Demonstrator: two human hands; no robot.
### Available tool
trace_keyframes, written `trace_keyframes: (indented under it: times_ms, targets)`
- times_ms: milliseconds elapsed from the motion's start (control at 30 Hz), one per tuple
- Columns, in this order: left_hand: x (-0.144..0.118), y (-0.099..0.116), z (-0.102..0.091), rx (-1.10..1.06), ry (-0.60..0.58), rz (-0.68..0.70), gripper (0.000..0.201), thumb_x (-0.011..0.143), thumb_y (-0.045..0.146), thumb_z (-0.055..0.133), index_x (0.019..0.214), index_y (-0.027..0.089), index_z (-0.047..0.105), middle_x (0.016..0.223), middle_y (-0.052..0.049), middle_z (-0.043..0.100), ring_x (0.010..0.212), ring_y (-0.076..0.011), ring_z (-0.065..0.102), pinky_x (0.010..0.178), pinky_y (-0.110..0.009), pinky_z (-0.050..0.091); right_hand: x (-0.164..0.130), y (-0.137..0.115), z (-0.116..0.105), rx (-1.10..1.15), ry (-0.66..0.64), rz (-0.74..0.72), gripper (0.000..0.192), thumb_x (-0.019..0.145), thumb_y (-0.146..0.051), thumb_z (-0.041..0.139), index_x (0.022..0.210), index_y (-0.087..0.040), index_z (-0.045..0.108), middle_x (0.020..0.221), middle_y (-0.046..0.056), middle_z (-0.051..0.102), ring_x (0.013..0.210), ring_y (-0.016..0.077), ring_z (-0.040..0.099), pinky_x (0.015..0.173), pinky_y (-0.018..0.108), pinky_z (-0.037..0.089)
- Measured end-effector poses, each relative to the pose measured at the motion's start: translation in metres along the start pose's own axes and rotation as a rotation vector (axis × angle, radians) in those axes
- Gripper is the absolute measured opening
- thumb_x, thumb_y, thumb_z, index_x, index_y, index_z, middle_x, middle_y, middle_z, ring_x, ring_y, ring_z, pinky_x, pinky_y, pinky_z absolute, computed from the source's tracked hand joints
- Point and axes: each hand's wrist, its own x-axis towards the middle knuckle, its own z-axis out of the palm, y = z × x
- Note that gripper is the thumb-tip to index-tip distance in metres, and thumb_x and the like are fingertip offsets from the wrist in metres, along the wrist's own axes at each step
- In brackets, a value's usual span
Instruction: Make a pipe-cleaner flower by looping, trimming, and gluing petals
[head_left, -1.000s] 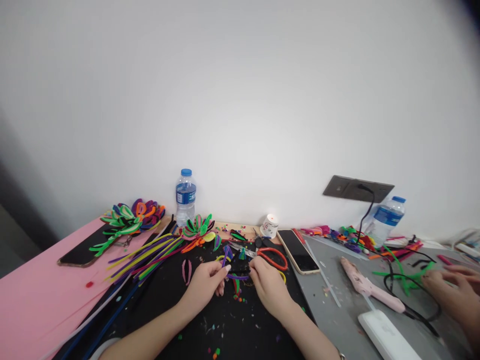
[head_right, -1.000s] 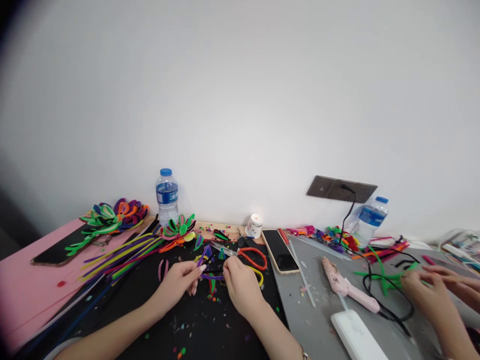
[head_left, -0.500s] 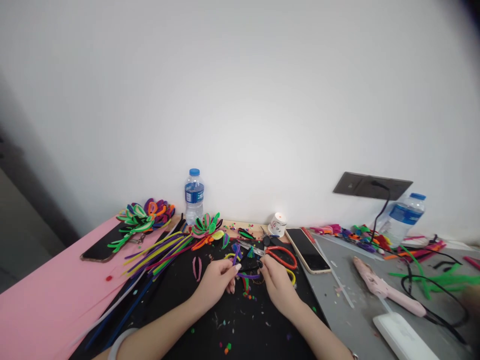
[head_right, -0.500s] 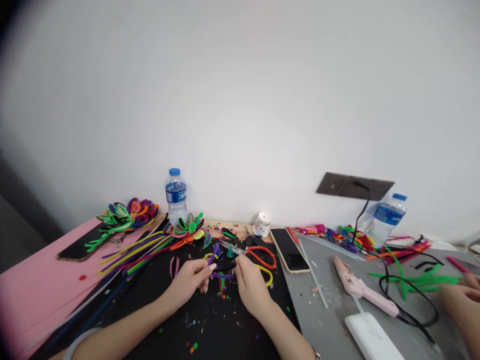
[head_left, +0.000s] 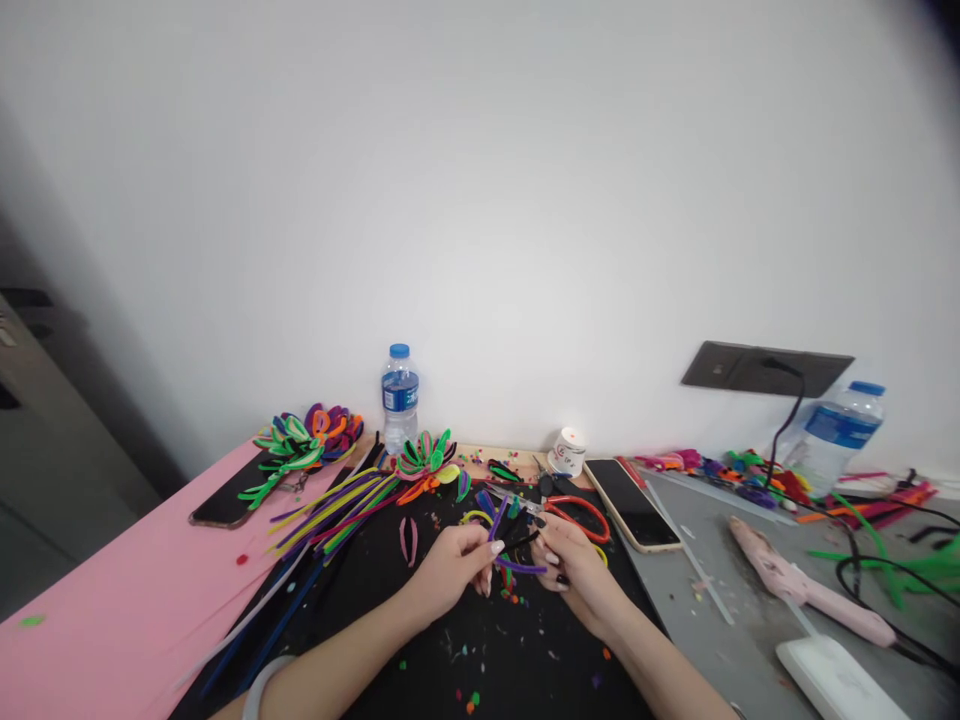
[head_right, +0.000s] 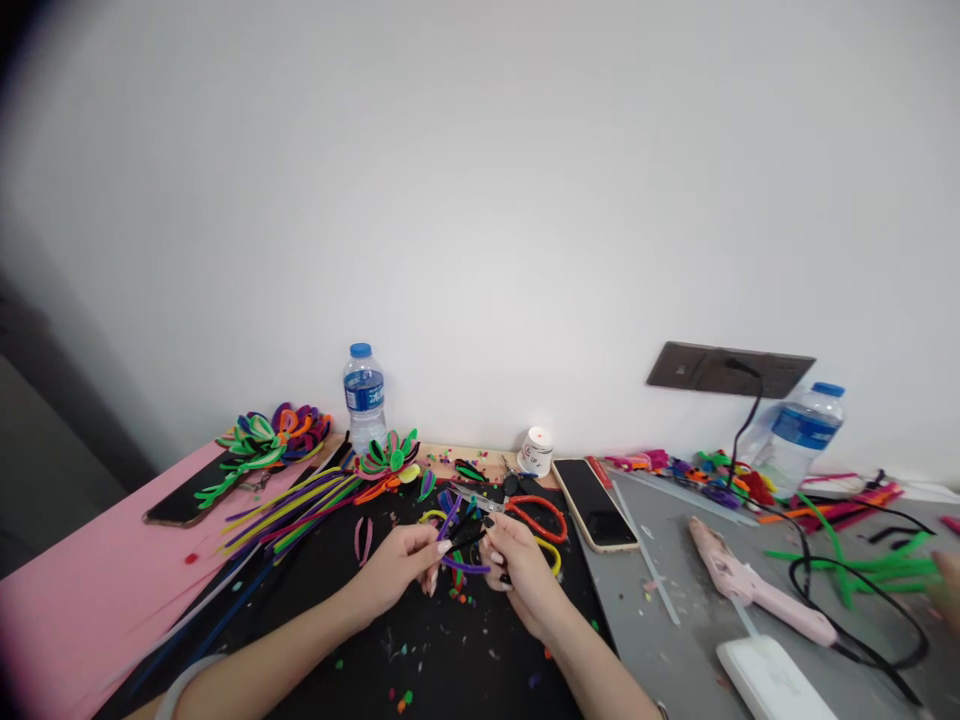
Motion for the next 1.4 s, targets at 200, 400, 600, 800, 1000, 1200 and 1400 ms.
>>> trace_keyframes:
  times_ms: [200, 400, 600, 800, 1000, 1200, 1400]
  targets:
    - [0.003, -0.006, -0.005, -0.046, 0.129, 0.017, 0.036, 0.076, 0.044, 0.050, 0.054, 0.015, 0.046, 0.045, 0.003, 0.050, 0.041, -0.0089, 0.048, 0.046, -0.021, 0.038, 0.005, 0.010, -0.003, -0.188, 0.111, -0.068, 0.023, 0.078, -0.039, 0.053, 0.075, -0.017, 0.047, 0.061, -0.004, 0.051, 0.039, 0.0037, 0.037, 0.034, 0.015, 0.028]
    - [0.004, -0.007, -0.006, -0.072, 0.221, 0.039, 0.035, 0.077, 0.042, 0.050, 0.056, 0.015, 0.047, 0.048, 0.002, 0.054, 0.045, -0.0091, 0.050, 0.048, -0.020, 0.039, 0.006, 0.020, 0.005, -0.184, 0.245, -0.139, 0.030, 0.062, -0.025, 0.070, 0.083, -0.017, 0.050, 0.066, -0.005, 0.052, 0.048, 0.0070, 0.050, 0.043, 0.019, 0.043]
    - [0.002, -0.003, -0.002, -0.105, 0.225, 0.004, 0.035, 0.075, 0.043, 0.053, 0.055, 0.014, 0.048, 0.047, 0.002, 0.055, 0.043, -0.0099, 0.052, 0.047, -0.020, 0.040, 0.001, 0.026, 0.013, -0.114, 0.208, -0.075, 0.017, 0.067, -0.024, 0.066, 0.076, -0.011, 0.059, 0.059, 0.000, 0.058, 0.048, 0.0069, 0.049, 0.046, 0.018, 0.041]
    - [-0.004, -0.004, 0.007, 0.056, 0.152, 0.005, 0.036, 0.076, 0.043, 0.049, 0.054, 0.015, 0.047, 0.047, -0.001, 0.058, 0.042, -0.0126, 0.054, 0.045, -0.022, 0.043, -0.001, 0.037, 0.017, -0.083, 0.201, -0.079, 0.023, 0.074, -0.030, 0.060, 0.061, -0.010, 0.060, 0.049, 0.001, 0.057, 0.043, 0.0081, 0.050, 0.046, 0.020, 0.040]
    - [-0.012, -0.001, 0.012, 0.253, 0.066, 0.051, 0.034, 0.080, 0.039, 0.043, 0.056, 0.015, 0.049, 0.046, 0.000, 0.055, 0.042, -0.0116, 0.053, 0.046, -0.021, 0.042, 0.000, 0.034, 0.014, -0.086, 0.202, -0.086, 0.022, 0.072, -0.029, 0.062, 0.060, -0.012, 0.056, 0.049, -0.002, 0.055, 0.037, 0.0053, 0.043, 0.040, 0.018, 0.037]
    - [-0.016, 0.001, 0.011, 0.486, -0.024, 0.157, 0.036, 0.086, 0.033, 0.034, 0.056, 0.017, 0.046, 0.046, 0.004, 0.048, 0.036, -0.0072, 0.042, 0.041, -0.017, 0.034, -0.001, 0.029, 0.014, -0.134, 0.161, -0.087, 0.025, 0.072, -0.032, 0.061, 0.059, -0.013, 0.053, 0.049, -0.002, 0.056, 0.036, 0.0051, 0.043, 0.036, 0.016, 0.034]
    - [-0.018, 0.007, 0.011, 0.621, 0.000, 0.231, 0.038, 0.085, 0.027, 0.035, 0.050, 0.017, 0.045, 0.044, 0.004, 0.046, 0.040, -0.0085, 0.043, 0.048, -0.019, 0.033, 0.001, 0.025, 0.013, -0.249, 0.164, -0.065, 0.028, 0.070, -0.038, 0.061, 0.060, -0.014, 0.052, 0.045, -0.002, 0.055, 0.033, 0.0068, 0.044, 0.034, 0.018, 0.036]
